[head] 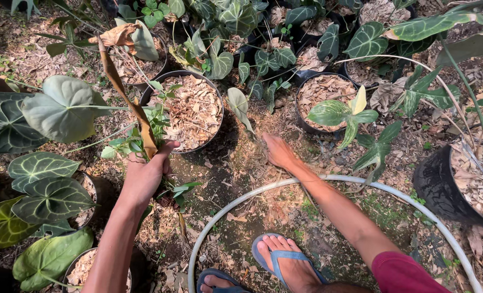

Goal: The person pulls small weeds growing from the bark mulch in potted plants, gathering the pulled weeds in one hand while reaching between pots. At the end they carry the collected weeds to a pile of plant debris beside a table and drop them there.

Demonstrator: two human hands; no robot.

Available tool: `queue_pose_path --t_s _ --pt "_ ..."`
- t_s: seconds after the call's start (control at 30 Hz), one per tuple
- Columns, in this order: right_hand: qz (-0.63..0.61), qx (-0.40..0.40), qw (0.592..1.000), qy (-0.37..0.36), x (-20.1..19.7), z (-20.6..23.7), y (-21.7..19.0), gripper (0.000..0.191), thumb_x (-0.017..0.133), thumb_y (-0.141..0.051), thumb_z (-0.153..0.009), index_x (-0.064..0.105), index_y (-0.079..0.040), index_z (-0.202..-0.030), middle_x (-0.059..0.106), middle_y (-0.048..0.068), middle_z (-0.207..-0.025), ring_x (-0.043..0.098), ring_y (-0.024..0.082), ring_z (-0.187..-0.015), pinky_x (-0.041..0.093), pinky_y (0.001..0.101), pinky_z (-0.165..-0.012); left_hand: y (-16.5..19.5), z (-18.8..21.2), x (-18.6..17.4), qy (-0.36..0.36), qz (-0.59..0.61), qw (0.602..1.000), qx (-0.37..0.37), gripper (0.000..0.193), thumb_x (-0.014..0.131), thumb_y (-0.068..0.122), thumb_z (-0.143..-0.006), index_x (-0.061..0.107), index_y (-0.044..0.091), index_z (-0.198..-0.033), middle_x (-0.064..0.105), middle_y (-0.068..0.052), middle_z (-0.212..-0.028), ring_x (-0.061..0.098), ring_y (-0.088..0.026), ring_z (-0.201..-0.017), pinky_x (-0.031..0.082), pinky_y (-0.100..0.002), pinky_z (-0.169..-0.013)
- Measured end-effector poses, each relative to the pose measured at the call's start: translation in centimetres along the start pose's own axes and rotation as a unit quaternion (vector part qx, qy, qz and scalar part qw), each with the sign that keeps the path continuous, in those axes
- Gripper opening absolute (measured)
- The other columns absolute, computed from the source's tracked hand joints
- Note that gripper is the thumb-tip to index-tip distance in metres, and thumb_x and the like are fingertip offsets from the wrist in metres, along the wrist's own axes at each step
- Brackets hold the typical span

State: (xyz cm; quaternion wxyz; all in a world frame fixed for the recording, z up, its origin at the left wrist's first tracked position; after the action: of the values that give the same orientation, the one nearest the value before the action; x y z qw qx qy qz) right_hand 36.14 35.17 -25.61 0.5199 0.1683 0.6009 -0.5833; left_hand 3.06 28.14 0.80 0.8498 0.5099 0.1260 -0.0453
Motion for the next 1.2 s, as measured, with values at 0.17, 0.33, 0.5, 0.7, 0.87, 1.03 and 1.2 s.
queue_pose_path --t_s 0.17,0.33,0.5,0.7,0.87,1.03,1.2 --pt "-0.057 -0.008 0.998 0.036 -2.3 -2.4 -3.8 0.033 0.064 -0.026 -0.095 0.044 -0.002 -0.107 0.055 0.015 -0.088 0.055 0.029 -0.074 0.05 0.0446 -0.057 -0.1 -0.2 -0.1 0.001 0.031 1.0 -0.005 0.013 0.064 0.02 -0.097 0.074 0.012 -0.095 0.046 0.002 -0.06 0.045 -0.01 -0.055 0.042 -0.03 -0.056" --pt "0.035 -0.015 0.996 0.077 -1.8 -3.8 -5.5 0.062 0.062 -0.051 -0.086 0.061 -0.012 -0.134 0.057 0.016 -0.095 0.058 0.033 -0.085 0.049 0.0469 -0.062 0.4 0.2 0.0 0.012 -0.023 0.999 -0.021 0.018 0.067 0.023 -0.098 0.071 0.006 -0.095 0.046 0.0 -0.06 0.044 -0.012 -0.055 0.042 -0.032 -0.056" --pt "-0.071 -0.081 0.976 0.191 1.7 -3.9 -5.5 0.033 0.052 -0.025 -0.113 0.066 0.004 -0.123 0.065 0.018 -0.123 0.057 0.047 -0.111 0.053 0.0622 -0.092 0.6 0.1 0.1 0.01 -0.005 1.0 -0.011 0.015 0.064 0.024 -0.096 0.074 0.012 -0.096 0.046 0.002 -0.059 0.045 -0.011 -0.054 0.043 -0.032 -0.056" --pt "-0.072 0.152 0.985 0.038 0.0 -4.5 -3.9 0.025 0.047 -0.002 -0.089 0.061 -0.003 -0.11 0.068 0.015 -0.092 0.059 0.023 -0.068 0.051 0.046 -0.059 0.4 0.0 0.2 0.011 -0.016 1.0 -0.011 0.019 0.066 0.026 -0.097 0.069 0.008 -0.09 0.046 0.002 -0.059 0.044 -0.011 -0.055 0.043 -0.032 -0.056" --pt "-0.199 0.036 0.968 0.146 -1.9 -0.4 -0.7 0.034 0.06 -0.02 -0.098 0.054 -0.001 -0.125 0.068 0.017 -0.091 0.061 0.015 -0.071 0.052 0.0357 -0.062 -0.8 -0.5 0.3 0.015 -0.005 1.0 -0.02 0.02 0.07 0.025 -0.095 0.067 0.006 -0.089 0.046 0.002 -0.06 0.045 -0.011 -0.053 0.043 -0.032 -0.054" --pt "-0.309 0.111 0.936 0.129 -2.2 4.1 1.2 0.027 0.052 -0.027 -0.107 0.057 -0.007 -0.124 0.063 0.016 -0.096 0.058 0.032 -0.076 0.047 0.0455 -0.07 -2.6 -1.7 2.1 -0.02 0.026 0.999 0.002 0.015 0.063 0.023 -0.096 0.072 0.011 -0.097 0.05 0.003 -0.06 0.046 -0.01 -0.052 0.039 -0.031 -0.051" --pt "-0.379 0.022 0.912 0.156 -4.2 5.6 -6.0 0.027 0.047 -0.033 -0.112 0.058 -0.008 -0.113 0.061 0.014 -0.106 0.061 0.028 -0.108 0.054 0.043 -0.097 -3.1 -2.1 5.4 -0.054 -0.057 0.996 0.033 0.031 0.059 0.034 -0.1 0.073 0.007 -0.096 0.055 0.0 -0.061 0.054 -0.012 -0.054 0.044 -0.033 -0.052"
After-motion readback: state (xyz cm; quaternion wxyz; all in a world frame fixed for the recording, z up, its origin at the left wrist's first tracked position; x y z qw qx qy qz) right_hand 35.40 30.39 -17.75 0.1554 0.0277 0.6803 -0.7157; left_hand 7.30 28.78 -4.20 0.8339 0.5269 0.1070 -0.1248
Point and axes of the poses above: each hand's wrist, its own z-axis away from the middle knuckle, its own x-axis out of the palm, y = z × x, the point moved 1 cm from there along -z, towards the middle knuckle
